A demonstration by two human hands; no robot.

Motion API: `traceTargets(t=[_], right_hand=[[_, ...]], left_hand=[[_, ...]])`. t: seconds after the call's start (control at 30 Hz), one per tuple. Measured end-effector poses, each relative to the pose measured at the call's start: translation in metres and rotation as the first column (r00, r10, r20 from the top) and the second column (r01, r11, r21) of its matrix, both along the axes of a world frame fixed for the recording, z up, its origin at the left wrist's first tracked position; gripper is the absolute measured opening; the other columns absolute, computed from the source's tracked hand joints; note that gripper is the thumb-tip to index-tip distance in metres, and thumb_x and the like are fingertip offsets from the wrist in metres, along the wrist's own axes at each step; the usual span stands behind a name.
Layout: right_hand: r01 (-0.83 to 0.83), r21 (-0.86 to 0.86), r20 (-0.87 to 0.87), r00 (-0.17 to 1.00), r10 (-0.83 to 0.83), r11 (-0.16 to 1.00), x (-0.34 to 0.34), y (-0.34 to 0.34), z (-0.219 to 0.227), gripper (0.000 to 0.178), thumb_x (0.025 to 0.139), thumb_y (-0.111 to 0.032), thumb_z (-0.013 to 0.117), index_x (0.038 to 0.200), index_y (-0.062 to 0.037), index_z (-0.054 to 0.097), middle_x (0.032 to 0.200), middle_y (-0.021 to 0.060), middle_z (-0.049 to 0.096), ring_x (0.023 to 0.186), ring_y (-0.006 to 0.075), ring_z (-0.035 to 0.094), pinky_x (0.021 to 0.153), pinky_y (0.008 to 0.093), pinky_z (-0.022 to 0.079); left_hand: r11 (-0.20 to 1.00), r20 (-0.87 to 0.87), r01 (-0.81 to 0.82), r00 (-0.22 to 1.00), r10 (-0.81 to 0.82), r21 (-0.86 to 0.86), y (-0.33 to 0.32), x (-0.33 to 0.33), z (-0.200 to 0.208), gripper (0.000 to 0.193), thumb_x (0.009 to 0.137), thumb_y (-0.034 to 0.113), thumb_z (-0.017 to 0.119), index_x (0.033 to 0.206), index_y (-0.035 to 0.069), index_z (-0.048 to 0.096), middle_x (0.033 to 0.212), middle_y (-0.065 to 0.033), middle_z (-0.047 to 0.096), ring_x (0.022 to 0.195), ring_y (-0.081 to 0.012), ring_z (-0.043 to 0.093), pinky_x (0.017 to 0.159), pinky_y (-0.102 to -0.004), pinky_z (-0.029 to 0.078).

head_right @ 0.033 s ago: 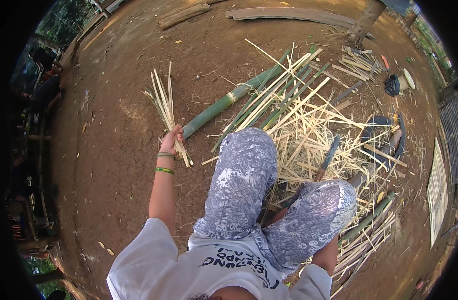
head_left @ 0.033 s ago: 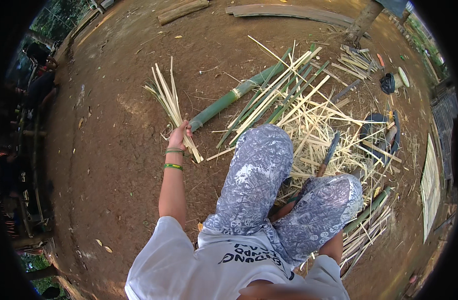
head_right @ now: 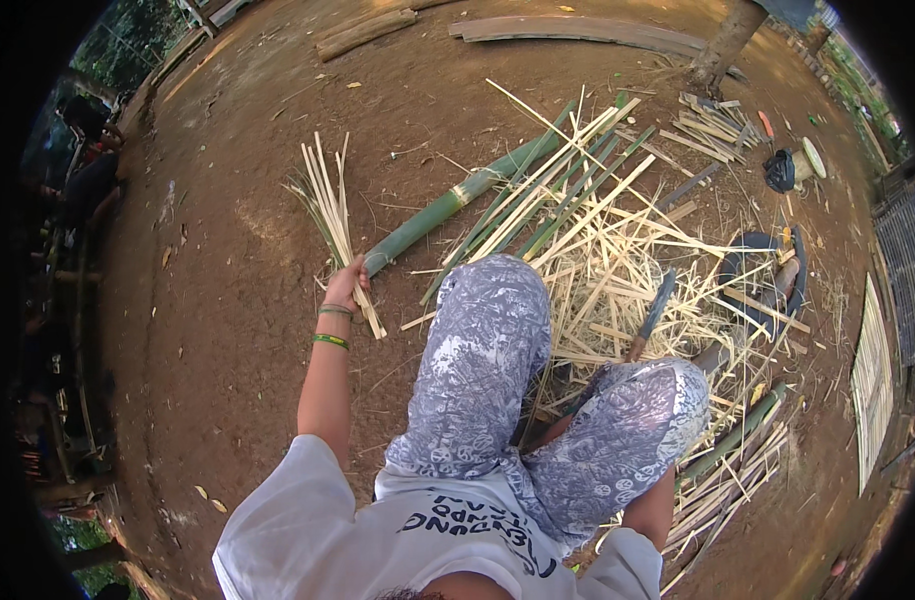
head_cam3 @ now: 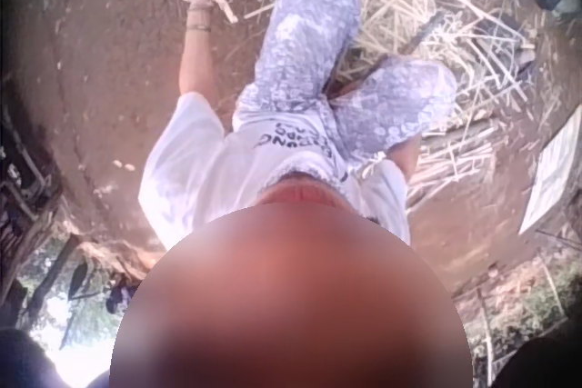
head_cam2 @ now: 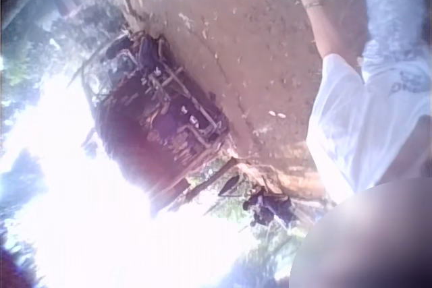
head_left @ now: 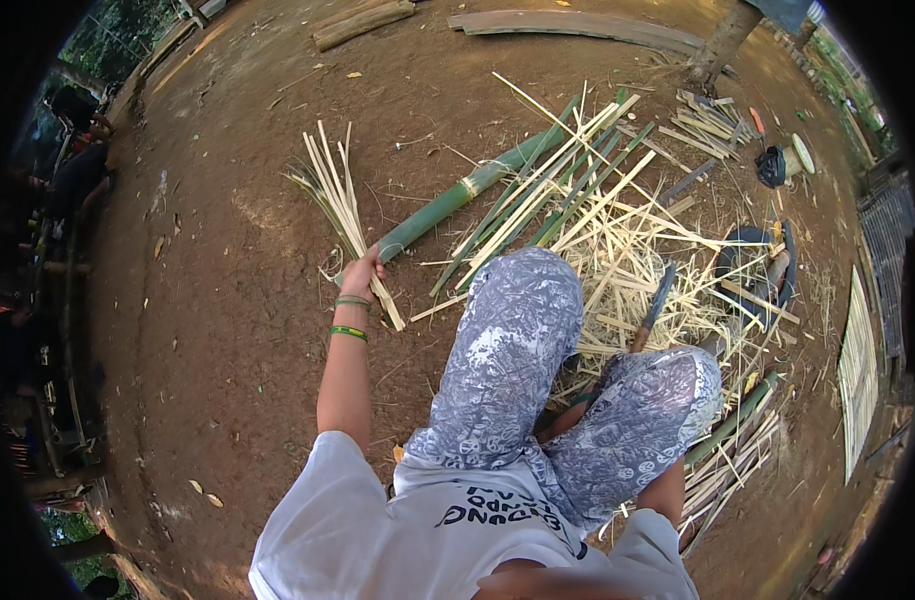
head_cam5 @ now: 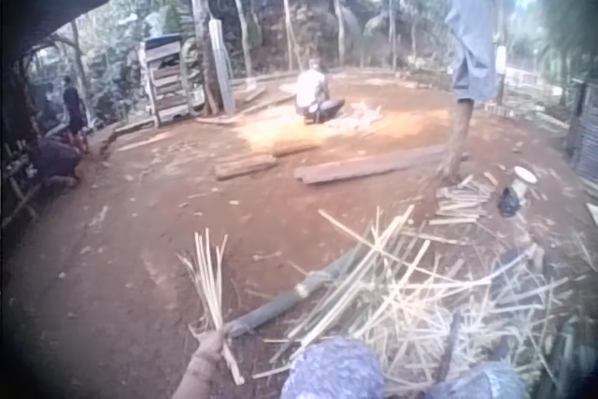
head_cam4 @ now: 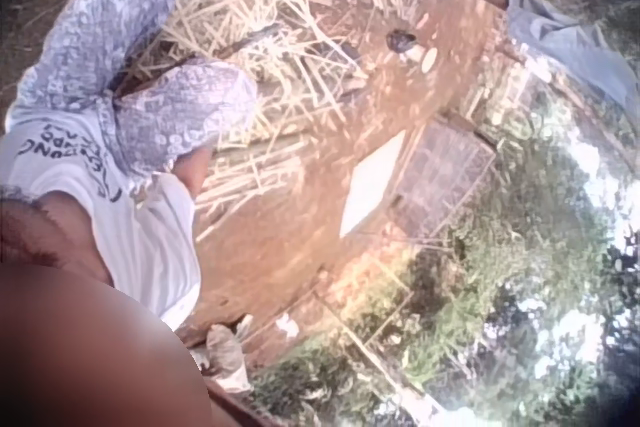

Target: The person sits on the ground and uses a machete to split long bamboo stalks into thin strips. They hold the bamboo against their leg and repeatedly strike it with the blade to separate the fibers, creating a pile of finished strips.

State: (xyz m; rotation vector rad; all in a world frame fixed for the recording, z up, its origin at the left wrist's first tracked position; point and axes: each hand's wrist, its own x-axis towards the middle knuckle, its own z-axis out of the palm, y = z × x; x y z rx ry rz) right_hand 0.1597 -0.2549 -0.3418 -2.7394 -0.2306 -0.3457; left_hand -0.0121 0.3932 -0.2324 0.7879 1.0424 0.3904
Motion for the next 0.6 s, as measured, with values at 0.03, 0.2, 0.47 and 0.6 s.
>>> traceTargets(t=[0.03,0.2,0.47,0.6], right_hand=[[0.060,-0.002,0.004,0.998,-0.060,0.998,-0.016,-0.013,-0.005,0.028,0.091,-0.024,0.062,0.110,-0.0052,0.054,0.116,0.0183,0.050,0.113,0.0331,0.051,0.094,0.0427,0.044],[0.110,0.010,-0.013,0.994,-0.110,0.994,-0.045,-0.008,0.002,0.033,0.091,-0.025,0.063,0.114,-0.0040,0.054,0.120,0.0206,0.049,0.116,0.0351,0.050,0.096,0.0439,0.044],[0.226,0.020,-0.058,0.973,-0.224,0.974,-0.101,-0.003,0.029,0.040,0.091,-0.027,0.063,0.121,-0.0022,0.053,0.126,0.0243,0.048,0.121,0.0382,0.048,0.100,0.0459,0.043],[0.419,0.028,-0.141,0.901,-0.411,0.908,-0.147,-0.027,0.048,0.044,0.091,-0.028,0.064,0.124,-0.0012,0.053,0.129,0.0262,0.047,0.124,0.0398,0.047,0.102,0.0469,0.043]], left_hand=[[0.988,-0.143,0.130,0.983,-0.116,0.089,-0.014,0.026,-0.005,0.022,0.095,0.016,0.066,0.092,-0.002,0.054,0.070,-0.0056,0.059,0.054,-0.0134,0.059,0.044,-0.0263,0.047],[0.922,-0.500,0.340,0.840,-0.209,0.184,-0.033,0.020,-0.088,0.033,0.084,0.011,0.073,0.103,-0.008,0.055,0.073,-0.0128,0.066,0.056,-0.0215,0.066,0.049,-0.0347,0.055],[0.616,-0.921,0.686,0.302,0.245,0.388,-0.073,0.005,-0.044,0.126,0.072,0.075,0.070,0.160,0.013,0.004,0.156,-0.0283,0.025,0.148,-0.0401,0.021,0.112,-0.0647,0.023],[0.444,-0.619,0.564,0.785,-0.025,0.697,-0.102,0.003,0.022,0.091,0.091,0.054,0.064,0.156,0.005,0.025,0.153,-0.0217,0.033,0.133,-0.0385,0.047,0.104,-0.0506,0.048]])
